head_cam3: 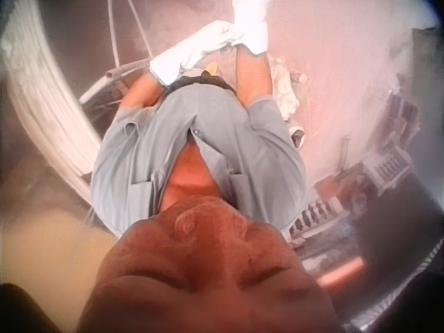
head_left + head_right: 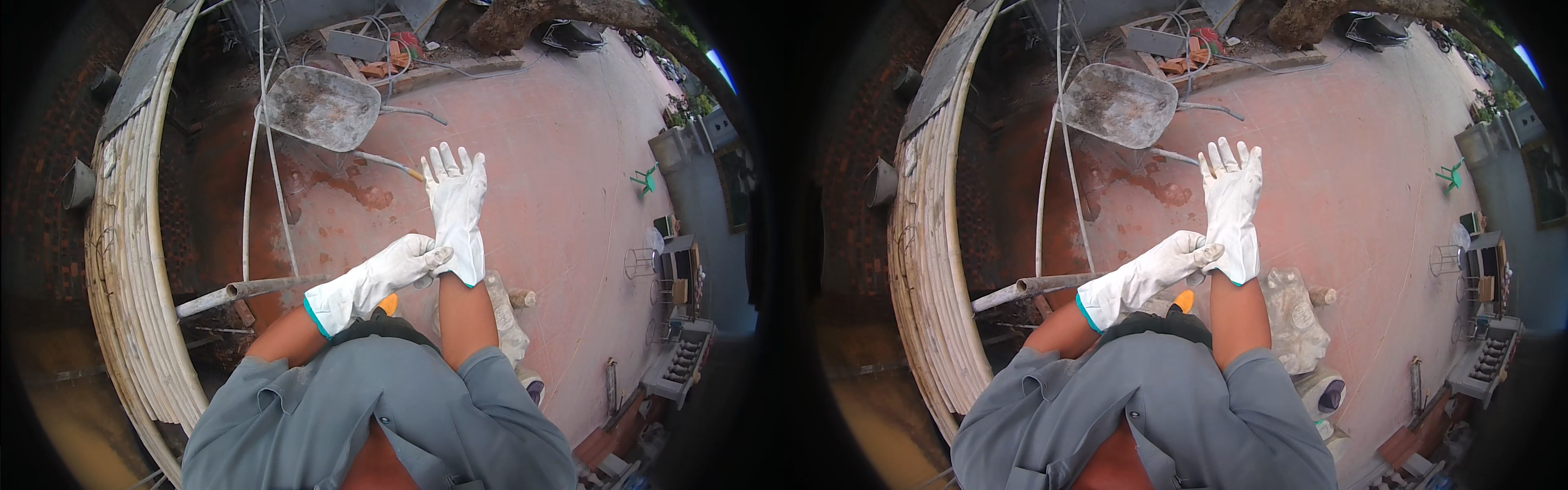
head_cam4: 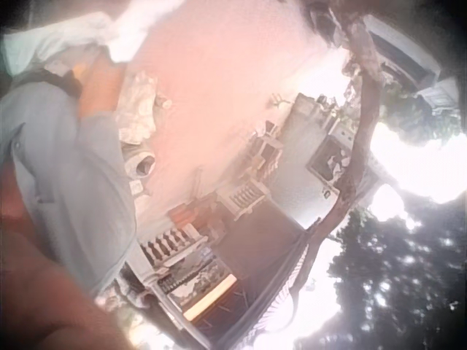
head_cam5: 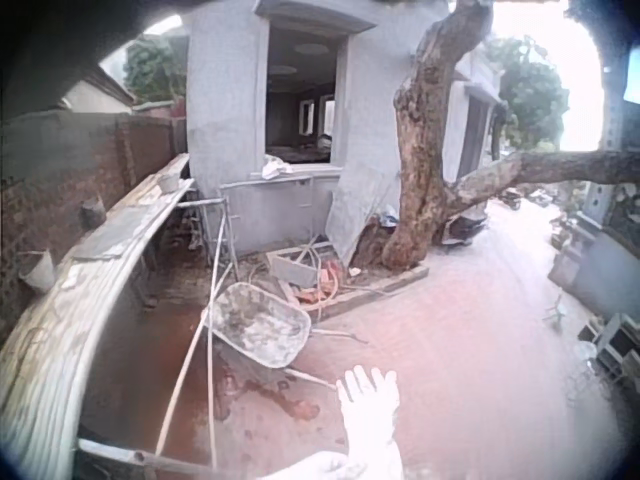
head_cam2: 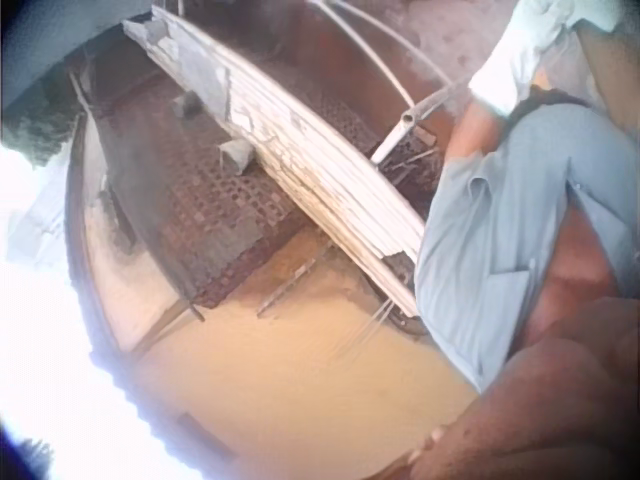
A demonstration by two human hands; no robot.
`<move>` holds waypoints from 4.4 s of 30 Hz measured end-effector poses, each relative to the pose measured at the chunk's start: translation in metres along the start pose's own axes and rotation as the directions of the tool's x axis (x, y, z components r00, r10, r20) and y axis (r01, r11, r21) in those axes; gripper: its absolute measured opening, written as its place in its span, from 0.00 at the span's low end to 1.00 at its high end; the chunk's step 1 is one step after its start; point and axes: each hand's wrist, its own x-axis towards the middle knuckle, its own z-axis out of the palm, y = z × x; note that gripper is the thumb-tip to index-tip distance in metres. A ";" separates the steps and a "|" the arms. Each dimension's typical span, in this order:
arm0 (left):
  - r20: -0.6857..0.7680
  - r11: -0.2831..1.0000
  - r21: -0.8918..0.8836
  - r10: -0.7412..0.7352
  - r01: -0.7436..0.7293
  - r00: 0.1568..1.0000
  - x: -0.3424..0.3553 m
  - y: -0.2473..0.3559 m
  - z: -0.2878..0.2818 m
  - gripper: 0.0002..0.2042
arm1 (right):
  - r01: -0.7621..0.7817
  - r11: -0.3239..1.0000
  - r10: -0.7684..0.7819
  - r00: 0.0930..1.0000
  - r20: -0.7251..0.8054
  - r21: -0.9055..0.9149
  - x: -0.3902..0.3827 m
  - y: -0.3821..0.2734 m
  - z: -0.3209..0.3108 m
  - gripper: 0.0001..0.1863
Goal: The person puts on white work gloves, then uses a trowel and a float to scoop wet cement from a bucket and apply it to a brick wall. They spread and smooth the cement across the wall surface using the float.
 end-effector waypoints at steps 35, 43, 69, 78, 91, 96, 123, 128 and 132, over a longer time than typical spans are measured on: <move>0.497 0.276 0.845 -0.086 -0.458 0.864 0.442 -0.202 -0.175 0.17 | -0.018 -0.356 0.035 0.999 -0.033 -0.934 0.322 0.036 -0.358 0.46; 0.560 0.449 0.698 0.144 -0.558 0.816 0.592 -0.117 -0.107 0.14 | 0.063 0.349 0.010 0.997 0.072 -0.935 0.448 -0.130 -0.370 0.28; -0.715 0.840 0.531 0.374 0.110 0.591 0.886 0.016 -0.207 0.44 | 0.352 -0.027 0.382 0.869 0.315 -0.936 0.666 -0.275 -0.241 0.25; -0.774 0.832 0.555 0.506 0.022 0.381 0.928 0.069 -0.254 0.33 | 0.362 0.007 0.605 0.741 0.292 -0.932 0.774 -0.277 -0.192 0.24; -0.978 0.940 0.100 0.153 -0.327 0.143 0.966 0.130 -0.338 0.25 | 0.536 -0.091 0.894 0.415 0.168 -0.839 0.912 -0.272 -0.131 0.26; -0.998 0.997 0.050 0.048 0.058 0.033 0.916 0.062 -0.359 0.27 | 0.644 -0.336 0.901 0.433 -0.035 -0.687 0.977 -0.267 -0.147 0.32; -0.704 0.826 0.010 -0.394 0.563 0.590 0.940 -0.114 -0.604 0.22 | 0.763 -0.552 0.782 0.332 -0.528 -0.337 1.265 -0.126 -0.190 0.38; -0.645 0.777 -0.114 -0.532 0.619 0.549 0.910 -0.061 -0.627 0.21 | 0.826 -0.082 0.869 -0.214 -0.446 -0.557 1.358 -0.056 -0.242 0.33; -0.623 0.759 -0.132 -0.563 0.637 0.543 0.909 0.018 -0.665 0.20 | 0.792 -0.344 0.819 -0.010 -0.574 -0.504 1.401 -0.016 -0.217 0.32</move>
